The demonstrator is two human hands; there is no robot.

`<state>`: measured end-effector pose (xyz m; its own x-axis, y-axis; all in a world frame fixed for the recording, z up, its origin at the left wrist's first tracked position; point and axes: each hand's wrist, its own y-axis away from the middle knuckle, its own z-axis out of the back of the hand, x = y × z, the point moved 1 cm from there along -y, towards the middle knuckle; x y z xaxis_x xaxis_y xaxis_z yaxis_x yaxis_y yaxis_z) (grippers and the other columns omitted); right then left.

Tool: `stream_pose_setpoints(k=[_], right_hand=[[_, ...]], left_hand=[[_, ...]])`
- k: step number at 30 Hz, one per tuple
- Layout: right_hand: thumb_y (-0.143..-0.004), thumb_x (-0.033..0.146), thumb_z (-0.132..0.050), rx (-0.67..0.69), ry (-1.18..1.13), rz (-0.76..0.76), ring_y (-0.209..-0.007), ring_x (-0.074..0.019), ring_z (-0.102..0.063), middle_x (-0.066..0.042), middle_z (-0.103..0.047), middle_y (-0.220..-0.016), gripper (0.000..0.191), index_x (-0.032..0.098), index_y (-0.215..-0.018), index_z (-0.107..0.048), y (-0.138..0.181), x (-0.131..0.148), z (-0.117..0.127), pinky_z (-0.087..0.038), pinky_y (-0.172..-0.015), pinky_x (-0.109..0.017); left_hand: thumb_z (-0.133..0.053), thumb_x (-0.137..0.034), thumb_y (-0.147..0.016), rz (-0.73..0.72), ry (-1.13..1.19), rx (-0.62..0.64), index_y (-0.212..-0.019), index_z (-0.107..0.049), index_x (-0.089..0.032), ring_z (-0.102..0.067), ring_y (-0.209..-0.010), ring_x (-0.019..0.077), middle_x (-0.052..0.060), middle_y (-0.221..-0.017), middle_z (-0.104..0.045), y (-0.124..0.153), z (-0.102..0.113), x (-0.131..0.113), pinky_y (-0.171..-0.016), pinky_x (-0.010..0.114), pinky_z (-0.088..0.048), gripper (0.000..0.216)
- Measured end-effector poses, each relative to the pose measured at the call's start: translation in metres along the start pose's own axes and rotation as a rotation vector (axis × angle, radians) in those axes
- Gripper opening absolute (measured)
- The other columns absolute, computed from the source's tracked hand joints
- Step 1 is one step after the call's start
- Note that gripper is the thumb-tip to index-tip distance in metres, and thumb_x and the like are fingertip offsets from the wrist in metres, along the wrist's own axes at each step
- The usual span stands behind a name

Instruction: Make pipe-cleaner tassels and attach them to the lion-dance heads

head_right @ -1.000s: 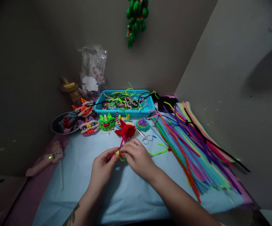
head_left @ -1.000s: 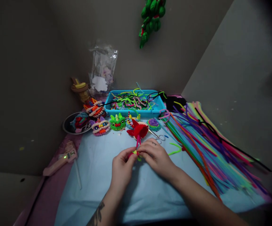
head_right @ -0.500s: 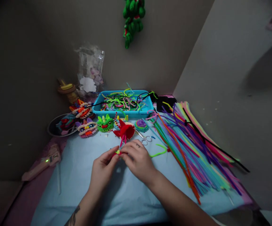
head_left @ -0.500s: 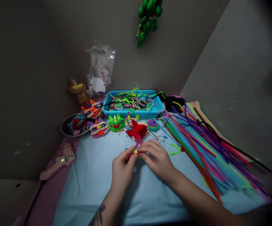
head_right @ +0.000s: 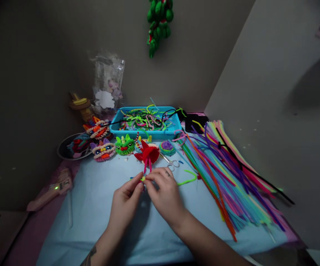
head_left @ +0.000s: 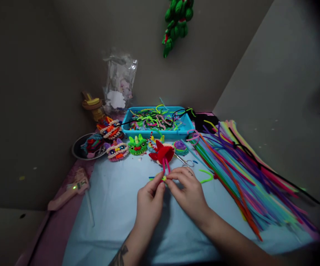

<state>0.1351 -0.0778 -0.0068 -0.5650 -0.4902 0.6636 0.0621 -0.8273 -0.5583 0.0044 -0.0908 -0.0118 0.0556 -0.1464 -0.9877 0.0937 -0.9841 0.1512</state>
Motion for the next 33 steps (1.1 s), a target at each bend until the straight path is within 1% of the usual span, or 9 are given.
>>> stream_pose_setpoints(k=[3,6,10,14,19,24,29,31,33], right_hand=[[-0.085,0.013,-0.058,0.004,-0.012,-0.041,-0.083,-0.0206,-0.055,-0.003,-0.062,-0.08,0.011,0.022,-0.08,-0.061,0.003,0.0,-0.002,-0.046,-0.074,-0.036],[-0.086,0.011,-0.054,0.002,0.012,-0.034,-0.083,-0.0208,-0.054,-0.004,-0.06,-0.08,0.013,0.022,-0.081,-0.059,0.005,-0.002,-0.005,-0.045,-0.074,-0.035],[-0.087,0.009,-0.05,0.022,0.076,-0.01,-0.081,-0.0214,-0.052,-0.004,-0.058,-0.079,0.015,0.021,-0.079,-0.056,0.006,-0.006,-0.008,-0.044,-0.073,-0.036],[-0.087,0.01,-0.051,0.045,0.102,0.022,-0.081,-0.0217,-0.052,-0.005,-0.058,-0.078,0.015,0.02,-0.079,-0.058,0.006,-0.01,-0.009,-0.043,-0.075,-0.038],[-0.088,0.011,-0.055,0.076,0.051,0.105,-0.086,-0.021,-0.053,-0.005,-0.064,-0.086,0.013,0.02,-0.09,-0.064,0.002,-0.009,-0.003,-0.046,-0.078,-0.037],[-0.088,0.012,-0.052,0.13,0.162,0.241,-0.089,-0.0228,-0.051,-0.007,-0.066,-0.091,0.016,0.021,-0.092,-0.066,-0.005,-0.008,0.002,-0.046,-0.081,-0.04],[-0.089,0.013,-0.05,0.167,0.307,0.389,-0.095,-0.0246,-0.051,-0.008,-0.068,-0.097,0.019,0.02,-0.095,-0.066,-0.014,-0.007,0.005,-0.042,-0.083,-0.042],[-0.089,0.013,-0.05,0.159,0.321,0.407,-0.096,-0.0245,-0.051,-0.008,-0.068,-0.097,0.018,0.02,-0.095,-0.066,-0.017,-0.007,0.007,-0.041,-0.083,-0.042],[-0.088,0.013,-0.051,0.157,0.302,0.386,-0.096,-0.0243,-0.051,-0.008,-0.067,-0.096,0.016,0.02,-0.094,-0.065,-0.02,-0.007,0.008,-0.042,-0.084,-0.042]], left_hand=[[-0.066,-0.028,-0.075,0.032,0.06,0.036,-0.108,-0.072,-0.017,-0.067,-0.096,0.0224,0.009,-0.107,-0.073,0.001,-0.001,0.001,-0.087,0.033,-0.05,0.035],[-0.07,-0.031,-0.072,0.081,0.139,0.065,-0.112,-0.07,-0.016,-0.067,-0.092,0.0212,0.01,-0.108,-0.073,0.003,-0.003,0.001,-0.082,0.032,-0.052,0.042],[-0.077,-0.033,-0.064,0.148,0.212,0.06,-0.111,-0.07,-0.016,-0.066,-0.085,0.0194,0.01,-0.105,-0.073,0.005,-0.004,-0.001,-0.075,0.029,-0.052,0.051],[-0.082,-0.032,-0.057,0.207,0.282,0.038,-0.108,-0.071,-0.013,-0.064,-0.072,0.0153,0.011,-0.094,-0.075,0.001,-0.002,0.003,-0.07,0.027,-0.05,0.055],[-0.084,-0.032,-0.056,0.246,0.361,-0.011,-0.096,-0.074,-0.011,-0.062,-0.063,0.0124,0.009,-0.079,-0.075,-0.006,0.003,0.007,-0.067,0.026,-0.048,0.047],[-0.084,-0.033,-0.054,0.204,0.317,-0.008,-0.087,-0.074,-0.011,-0.06,-0.059,0.0122,0.007,-0.071,-0.073,-0.011,0.003,0.003,-0.061,0.025,-0.047,0.041],[-0.076,-0.034,-0.064,0.077,0.138,0.015,-0.087,-0.075,-0.011,-0.056,-0.052,0.0112,0.006,-0.066,-0.071,-0.019,0.002,0.001,-0.055,0.024,-0.045,0.033],[-0.071,-0.034,-0.068,0.025,0.079,0.036,-0.088,-0.075,-0.011,-0.055,-0.051,0.0114,0.006,-0.066,-0.071,-0.022,0.002,0.001,-0.053,0.024,-0.044,0.031],[-0.068,-0.032,-0.071,-0.008,0.028,0.054,-0.09,-0.075,-0.011,-0.056,-0.052,0.0123,0.006,-0.069,-0.072,-0.025,0.002,0.0,-0.053,0.024,-0.045,0.029]])
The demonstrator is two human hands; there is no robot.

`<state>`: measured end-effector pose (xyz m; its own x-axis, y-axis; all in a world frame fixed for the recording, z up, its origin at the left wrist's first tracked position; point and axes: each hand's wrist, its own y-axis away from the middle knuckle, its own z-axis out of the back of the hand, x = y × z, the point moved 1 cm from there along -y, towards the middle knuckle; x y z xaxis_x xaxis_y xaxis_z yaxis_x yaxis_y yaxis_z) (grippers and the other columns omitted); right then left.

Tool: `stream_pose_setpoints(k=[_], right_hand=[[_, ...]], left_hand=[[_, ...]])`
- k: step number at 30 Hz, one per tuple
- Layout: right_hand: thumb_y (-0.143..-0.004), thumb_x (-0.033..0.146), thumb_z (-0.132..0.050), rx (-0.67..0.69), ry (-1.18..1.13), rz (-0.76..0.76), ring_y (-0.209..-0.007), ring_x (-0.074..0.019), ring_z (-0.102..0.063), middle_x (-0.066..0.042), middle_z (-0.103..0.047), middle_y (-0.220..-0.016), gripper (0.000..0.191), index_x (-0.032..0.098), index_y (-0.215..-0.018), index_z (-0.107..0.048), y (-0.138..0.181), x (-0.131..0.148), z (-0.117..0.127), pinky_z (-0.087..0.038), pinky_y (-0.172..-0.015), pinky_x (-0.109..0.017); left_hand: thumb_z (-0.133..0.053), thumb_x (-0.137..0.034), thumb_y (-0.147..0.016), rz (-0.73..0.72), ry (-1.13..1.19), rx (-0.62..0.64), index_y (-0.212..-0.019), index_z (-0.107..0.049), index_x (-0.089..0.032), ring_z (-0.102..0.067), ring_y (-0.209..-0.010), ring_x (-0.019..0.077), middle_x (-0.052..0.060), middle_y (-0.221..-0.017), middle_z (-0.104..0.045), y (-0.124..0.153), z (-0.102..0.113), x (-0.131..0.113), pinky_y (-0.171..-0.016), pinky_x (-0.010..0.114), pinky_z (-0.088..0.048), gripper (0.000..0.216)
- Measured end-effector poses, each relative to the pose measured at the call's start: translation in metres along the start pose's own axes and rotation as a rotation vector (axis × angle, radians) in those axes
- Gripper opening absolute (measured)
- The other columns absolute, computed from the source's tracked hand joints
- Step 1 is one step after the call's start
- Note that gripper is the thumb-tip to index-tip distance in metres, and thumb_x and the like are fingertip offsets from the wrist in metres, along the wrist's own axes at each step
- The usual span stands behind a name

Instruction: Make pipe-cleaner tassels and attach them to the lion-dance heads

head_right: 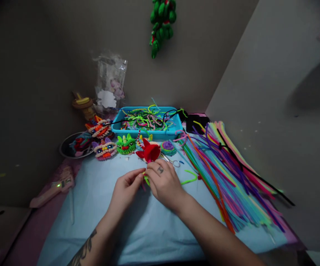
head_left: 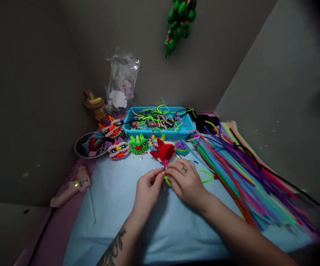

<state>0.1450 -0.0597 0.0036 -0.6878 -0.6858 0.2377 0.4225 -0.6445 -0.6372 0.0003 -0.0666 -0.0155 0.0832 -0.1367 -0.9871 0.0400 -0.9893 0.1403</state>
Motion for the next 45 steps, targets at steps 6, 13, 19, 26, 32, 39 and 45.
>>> stream_pose_setpoints(k=[6,13,19,26,32,39,45], right_hand=[[-0.085,0.012,-0.053,-0.021,-0.118,-0.074,-0.095,-0.0244,-0.051,-0.009,-0.064,-0.097,0.014,0.019,-0.09,-0.064,-0.002,-0.008,0.001,-0.045,-0.085,-0.043],[-0.087,0.011,-0.051,-0.034,-0.2,-0.121,-0.091,-0.0227,-0.053,-0.007,-0.062,-0.094,0.015,0.02,-0.09,-0.062,-0.006,-0.016,-0.001,-0.046,-0.08,-0.04],[-0.087,0.009,-0.051,-0.079,-0.163,-0.014,-0.092,-0.023,-0.052,-0.009,-0.062,-0.094,0.016,0.02,-0.094,-0.061,-0.002,-0.012,-0.008,-0.046,-0.083,-0.041],[-0.084,0.006,-0.053,-0.153,-0.051,0.075,-0.093,-0.0226,-0.053,-0.007,-0.063,-0.096,0.026,0.023,-0.103,-0.061,0.007,-0.011,-0.011,-0.047,-0.083,-0.04],[-0.084,0.009,-0.056,-0.175,-0.169,-0.006,-0.091,-0.0217,-0.054,-0.007,-0.062,-0.093,0.02,0.022,-0.099,-0.062,0.004,-0.017,-0.012,-0.048,-0.082,-0.04],[-0.083,0.007,-0.058,-0.197,-0.125,0.069,-0.089,-0.0219,-0.052,-0.007,-0.062,-0.09,0.024,0.021,-0.101,-0.063,0.004,-0.023,-0.006,-0.048,-0.078,-0.039],[-0.079,0.006,-0.063,-0.232,-0.025,0.143,-0.086,-0.0226,-0.053,-0.008,-0.063,-0.09,0.026,0.021,-0.101,-0.065,0.007,-0.022,-0.003,-0.046,-0.075,-0.038]], left_hand=[[-0.058,-0.026,-0.079,-0.153,-0.274,-0.008,-0.094,-0.075,-0.019,-0.067,-0.076,0.0204,0.008,-0.091,-0.076,-0.007,-0.004,-0.004,-0.073,0.029,-0.049,0.024],[-0.055,-0.027,-0.085,-0.402,-0.618,-0.153,-0.109,-0.068,-0.021,-0.061,-0.086,0.022,0.009,-0.097,-0.066,-0.001,0.004,-0.013,-0.08,0.034,-0.047,0.028],[-0.049,-0.016,-0.087,-0.497,-0.608,-0.006,-0.091,-0.065,-0.018,-0.056,-0.081,0.0166,0.005,-0.086,-0.057,0.001,0.007,-0.013,-0.072,0.028,-0.047,0.016],[-0.053,-0.013,-0.084,-0.562,-0.635,0.045,-0.087,-0.063,-0.019,-0.056,-0.076,0.0151,0.003,-0.083,-0.058,-0.007,0.006,-0.01,-0.07,0.026,-0.047,0.012],[-0.051,-0.013,-0.087,-0.793,-0.735,0.068,-0.088,-0.064,-0.018,-0.057,-0.078,0.0157,0.005,-0.082,-0.06,-0.011,0.007,-0.011,-0.072,0.027,-0.047,0.014],[-0.053,-0.015,-0.087,-0.648,-0.575,0.208,-0.097,-0.064,-0.017,-0.056,-0.082,0.0151,0.006,-0.088,-0.059,-0.019,0.01,-0.017,-0.072,0.027,-0.047,0.014],[-0.058,-0.016,-0.084,-0.577,-0.569,0.392,-0.092,-0.066,-0.018,-0.056,-0.087,0.0159,0.005,-0.089,-0.057,-0.029,0.016,-0.025,-0.077,0.028,-0.047,0.011]])
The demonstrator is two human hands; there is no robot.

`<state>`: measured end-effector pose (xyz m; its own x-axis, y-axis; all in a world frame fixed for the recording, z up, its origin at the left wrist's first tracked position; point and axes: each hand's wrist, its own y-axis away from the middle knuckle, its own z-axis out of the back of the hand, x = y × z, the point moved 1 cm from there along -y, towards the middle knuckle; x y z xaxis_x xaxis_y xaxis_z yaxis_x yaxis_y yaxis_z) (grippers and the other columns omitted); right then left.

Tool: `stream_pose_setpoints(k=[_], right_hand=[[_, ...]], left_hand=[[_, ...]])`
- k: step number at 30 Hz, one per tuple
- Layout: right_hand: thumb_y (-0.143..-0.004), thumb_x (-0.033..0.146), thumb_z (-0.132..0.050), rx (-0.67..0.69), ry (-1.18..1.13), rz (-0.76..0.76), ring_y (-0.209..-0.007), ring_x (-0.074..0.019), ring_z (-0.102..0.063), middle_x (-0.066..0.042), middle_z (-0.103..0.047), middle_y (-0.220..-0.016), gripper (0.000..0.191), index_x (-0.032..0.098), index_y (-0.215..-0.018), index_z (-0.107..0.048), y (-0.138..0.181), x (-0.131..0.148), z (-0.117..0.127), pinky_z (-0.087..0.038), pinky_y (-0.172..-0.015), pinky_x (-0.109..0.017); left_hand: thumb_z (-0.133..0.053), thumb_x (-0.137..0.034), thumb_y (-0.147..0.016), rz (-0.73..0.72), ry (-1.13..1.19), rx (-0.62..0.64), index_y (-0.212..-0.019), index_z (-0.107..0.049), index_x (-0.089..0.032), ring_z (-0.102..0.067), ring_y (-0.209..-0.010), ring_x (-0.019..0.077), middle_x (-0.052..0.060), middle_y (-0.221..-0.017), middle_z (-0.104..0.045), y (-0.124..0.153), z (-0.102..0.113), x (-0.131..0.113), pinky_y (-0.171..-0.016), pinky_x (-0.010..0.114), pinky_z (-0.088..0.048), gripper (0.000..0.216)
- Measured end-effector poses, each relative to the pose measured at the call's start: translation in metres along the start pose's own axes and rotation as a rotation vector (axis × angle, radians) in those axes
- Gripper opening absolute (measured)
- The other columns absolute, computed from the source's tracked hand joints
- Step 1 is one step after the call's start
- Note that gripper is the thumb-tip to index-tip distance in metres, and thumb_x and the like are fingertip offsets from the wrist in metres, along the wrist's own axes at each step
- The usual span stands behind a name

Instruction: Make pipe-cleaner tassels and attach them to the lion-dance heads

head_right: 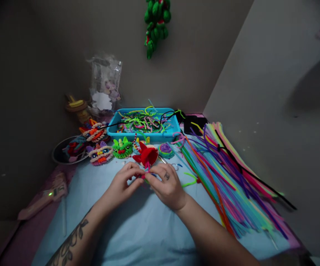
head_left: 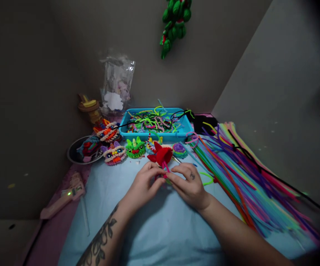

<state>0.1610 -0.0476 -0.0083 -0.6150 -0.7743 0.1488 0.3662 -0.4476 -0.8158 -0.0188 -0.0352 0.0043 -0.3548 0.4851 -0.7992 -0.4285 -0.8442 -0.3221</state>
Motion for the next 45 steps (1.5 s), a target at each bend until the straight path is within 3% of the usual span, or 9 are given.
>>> stream_pose_setpoints(k=[3,11,16,22,34,45], right_hand=[[-0.079,0.007,-0.063,-0.002,-0.006,-0.023,-0.087,-0.0224,-0.053,-0.008,-0.063,-0.09,0.025,0.022,-0.1,-0.065,0.0,0.0,-0.001,-0.047,-0.075,-0.038],[-0.081,0.009,-0.058,0.048,-0.242,-0.289,-0.091,-0.0209,-0.053,-0.006,-0.057,-0.092,0.012,0.021,-0.084,-0.059,-0.005,-0.006,-0.004,-0.046,-0.08,-0.038],[-0.082,0.012,-0.059,0.127,-0.356,-0.369,-0.093,-0.0204,-0.054,-0.006,-0.059,-0.094,0.01,0.021,-0.088,-0.06,-0.011,-0.007,-0.004,-0.046,-0.08,-0.037],[-0.085,0.011,-0.056,0.146,-0.328,-0.279,-0.087,-0.0188,-0.056,-0.004,-0.062,-0.087,0.012,0.022,-0.087,-0.061,-0.018,-0.009,-0.004,-0.046,-0.077,-0.036],[-0.082,0.007,-0.058,0.112,-0.09,0.035,-0.085,-0.0208,-0.055,-0.007,-0.067,-0.087,0.021,0.017,-0.1,-0.063,-0.009,-0.003,-0.004,-0.046,-0.075,-0.037],[-0.084,0.009,-0.056,0.139,-0.076,-0.034,-0.088,-0.0204,-0.057,-0.004,-0.068,-0.089,0.026,0.025,-0.104,-0.062,-0.006,0.0,-0.004,-0.046,-0.077,-0.037]], left_hand=[[-0.059,-0.013,-0.083,-0.037,-0.046,0.046,-0.085,-0.065,-0.017,-0.055,-0.082,0.0147,0.004,-0.085,-0.057,-0.007,0.004,0.002,-0.074,0.026,-0.046,0.007],[-0.06,-0.014,-0.083,-0.086,-0.072,0.05,-0.081,-0.064,-0.017,-0.054,-0.078,0.0133,0.003,-0.083,-0.058,-0.017,0.008,0.006,-0.071,0.024,-0.044,0.006],[-0.059,-0.014,-0.084,-0.124,-0.031,0.022,-0.082,-0.064,-0.017,-0.054,-0.077,0.0124,0.003,-0.082,-0.057,-0.013,0.006,0.011,-0.069,0.023,-0.044,0.006],[-0.057,-0.012,-0.085,-0.111,-0.008,-0.021,-0.082,-0.063,-0.016,-0.055,-0.076,0.0122,0.003,-0.081,-0.057,-0.011,0.005,0.013,-0.069,0.023,-0.043,0.008],[-0.053,-0.025,-0.088,0.067,0.155,0.143,-0.073,-0.06,-0.016,-0.051,-0.081,0.0147,0.002,-0.081,-0.051,-0.014,0.013,0.009,-0.072,0.026,-0.041,0.018],[-0.049,-0.023,-0.089,0.075,0.172,0.212,-0.077,-0.056,-0.018,-0.05,-0.084,0.0162,0.003,-0.085,-0.051,-0.017,0.01,0.01,-0.077,0.028,-0.042,0.015]])
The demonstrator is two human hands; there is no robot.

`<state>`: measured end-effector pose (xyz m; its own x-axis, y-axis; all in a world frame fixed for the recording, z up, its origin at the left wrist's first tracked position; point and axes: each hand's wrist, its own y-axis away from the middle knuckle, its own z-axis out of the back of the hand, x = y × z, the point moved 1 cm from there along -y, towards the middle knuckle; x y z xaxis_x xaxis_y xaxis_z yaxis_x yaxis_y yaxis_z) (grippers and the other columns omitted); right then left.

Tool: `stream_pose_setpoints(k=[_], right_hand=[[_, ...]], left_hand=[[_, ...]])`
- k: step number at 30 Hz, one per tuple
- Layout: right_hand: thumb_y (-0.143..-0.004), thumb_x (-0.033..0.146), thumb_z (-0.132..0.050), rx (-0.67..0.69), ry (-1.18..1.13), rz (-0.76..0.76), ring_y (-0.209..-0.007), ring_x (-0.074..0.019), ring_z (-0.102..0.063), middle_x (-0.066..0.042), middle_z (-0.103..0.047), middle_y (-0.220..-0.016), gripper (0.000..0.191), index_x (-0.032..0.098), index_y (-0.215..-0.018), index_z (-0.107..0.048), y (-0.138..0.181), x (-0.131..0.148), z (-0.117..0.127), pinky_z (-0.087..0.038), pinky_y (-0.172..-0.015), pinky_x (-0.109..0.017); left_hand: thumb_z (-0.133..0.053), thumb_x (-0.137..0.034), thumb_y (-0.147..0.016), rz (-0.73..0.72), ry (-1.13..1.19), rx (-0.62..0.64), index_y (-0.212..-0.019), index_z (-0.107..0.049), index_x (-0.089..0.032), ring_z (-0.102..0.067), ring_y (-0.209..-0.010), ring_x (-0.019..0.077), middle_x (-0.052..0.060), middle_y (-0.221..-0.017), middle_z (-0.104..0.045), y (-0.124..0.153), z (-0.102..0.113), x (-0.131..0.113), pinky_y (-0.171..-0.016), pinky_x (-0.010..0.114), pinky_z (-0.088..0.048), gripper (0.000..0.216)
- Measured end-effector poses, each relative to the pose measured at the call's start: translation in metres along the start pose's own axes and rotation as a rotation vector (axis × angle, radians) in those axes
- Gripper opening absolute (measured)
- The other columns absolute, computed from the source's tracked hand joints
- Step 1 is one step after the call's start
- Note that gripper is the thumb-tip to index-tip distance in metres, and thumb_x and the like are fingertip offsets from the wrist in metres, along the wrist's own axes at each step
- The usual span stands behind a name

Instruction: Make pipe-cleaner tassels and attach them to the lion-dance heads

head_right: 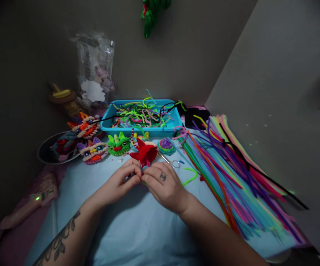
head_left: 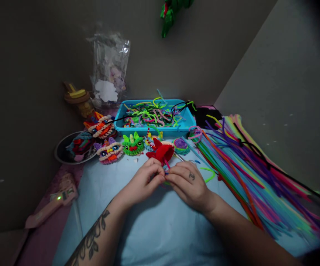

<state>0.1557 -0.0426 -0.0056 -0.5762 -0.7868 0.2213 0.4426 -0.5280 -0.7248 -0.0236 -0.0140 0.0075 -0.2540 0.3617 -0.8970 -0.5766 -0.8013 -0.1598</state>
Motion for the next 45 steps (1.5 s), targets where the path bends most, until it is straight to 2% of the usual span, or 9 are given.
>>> stream_pose_setpoints(k=[5,8,11,16,21,29,40,45], right_hand=[[-0.083,0.013,-0.059,0.026,-0.202,-0.171,-0.094,-0.0211,-0.055,-0.007,-0.063,-0.097,0.02,0.022,-0.1,-0.06,-0.001,-0.005,-0.002,-0.045,-0.086,-0.04],[-0.084,0.018,-0.058,0.097,-0.275,-0.287,-0.108,-0.0238,-0.051,-0.009,-0.058,-0.109,0.014,0.022,-0.096,-0.062,-0.003,-0.008,-0.003,-0.042,-0.093,-0.044],[-0.084,0.019,-0.059,0.158,-0.323,-0.336,-0.12,-0.026,-0.043,-0.009,-0.053,-0.121,0.008,0.023,-0.088,-0.064,-0.005,-0.009,-0.003,-0.037,-0.1,-0.047],[-0.081,0.018,-0.064,0.182,-0.394,-0.41,-0.124,-0.0258,-0.042,-0.008,-0.052,-0.126,0.005,0.023,-0.082,-0.064,-0.005,-0.011,-0.004,-0.035,-0.103,-0.047],[-0.081,0.019,-0.065,0.15,-0.383,-0.38,-0.125,-0.026,-0.041,-0.008,-0.053,-0.125,0.005,0.023,-0.082,-0.063,-0.004,-0.01,-0.004,-0.035,-0.104,-0.048],[-0.08,0.016,-0.064,0.169,-0.387,-0.321,-0.126,-0.0256,-0.04,-0.008,-0.053,-0.125,0.009,0.023,-0.083,-0.059,-0.005,-0.011,-0.005,-0.034,-0.105,-0.049],[-0.081,0.011,-0.057,0.173,-0.241,-0.153,-0.128,-0.0268,-0.037,-0.008,-0.057,-0.121,0.014,0.023,-0.087,-0.057,-0.006,-0.011,-0.004,-0.037,-0.104,-0.051],[-0.077,0.011,-0.058,0.166,-0.306,-0.18,-0.124,-0.0264,-0.04,-0.007,-0.056,-0.12,0.013,0.023,-0.081,-0.056,-0.007,-0.013,-0.006,-0.035,-0.105,-0.052]], left_hand=[[-0.051,-0.018,-0.088,-0.065,-0.053,-0.067,-0.074,-0.057,-0.018,-0.05,-0.086,0.0159,0.004,-0.088,-0.051,0.002,0.001,0.003,-0.077,0.028,-0.042,0.015],[-0.056,-0.022,-0.087,-0.131,-0.103,-0.112,-0.073,-0.06,-0.018,-0.05,-0.085,0.0158,0.003,-0.086,-0.051,0.002,0.001,0.008,-0.077,0.027,-0.041,0.015],[-0.058,-0.026,-0.087,-0.196,-0.141,-0.145,-0.072,-0.062,-0.018,-0.05,-0.082,0.0154,0.003,-0.084,-0.05,0.002,0.0,0.011,-0.074,0.027,-0.041,0.018],[-0.056,-0.036,-0.088,-0.212,-0.201,-0.161,-0.072,-0.062,-0.019,-0.05,-0.082,0.0162,0.003,-0.083,-0.051,0.002,0.0,0.015,-0.073,0.028,-0.041,0.024],[-0.054,-0.04,-0.088,-0.228,-0.243,-0.169,-0.073,-0.063,-0.019,-0.05,-0.081,0.0166,0.004,-0.082,-0.052,0.002,0.0,0.018,-0.073,0.029,-0.041,0.028],[-0.057,-0.035,-0.087,-0.17,-0.191,-0.149,-0.07,-0.063,-0.019,-0.051,-0.08,0.0157,0.003,-0.082,-0.052,0.002,0.001,0.015,-0.072,0.027,-0.042,0.024],[-0.055,-0.031,-0.089,-0.169,-0.194,-0.114,-0.073,-0.062,-0.019,-0.051,-0.082,0.0164,0.004,-0.083,-0.053,0.001,0.002,0.012,-0.075,0.029,-0.043,0.021],[-0.053,-0.027,-0.09,-0.171,-0.199,-0.072,-0.075,-0.061,-0.019,-0.051,-0.085,0.0163,0.004,-0.085,-0.052,0.002,0.001,0.012,-0.077,0.029,-0.042,0.018]])
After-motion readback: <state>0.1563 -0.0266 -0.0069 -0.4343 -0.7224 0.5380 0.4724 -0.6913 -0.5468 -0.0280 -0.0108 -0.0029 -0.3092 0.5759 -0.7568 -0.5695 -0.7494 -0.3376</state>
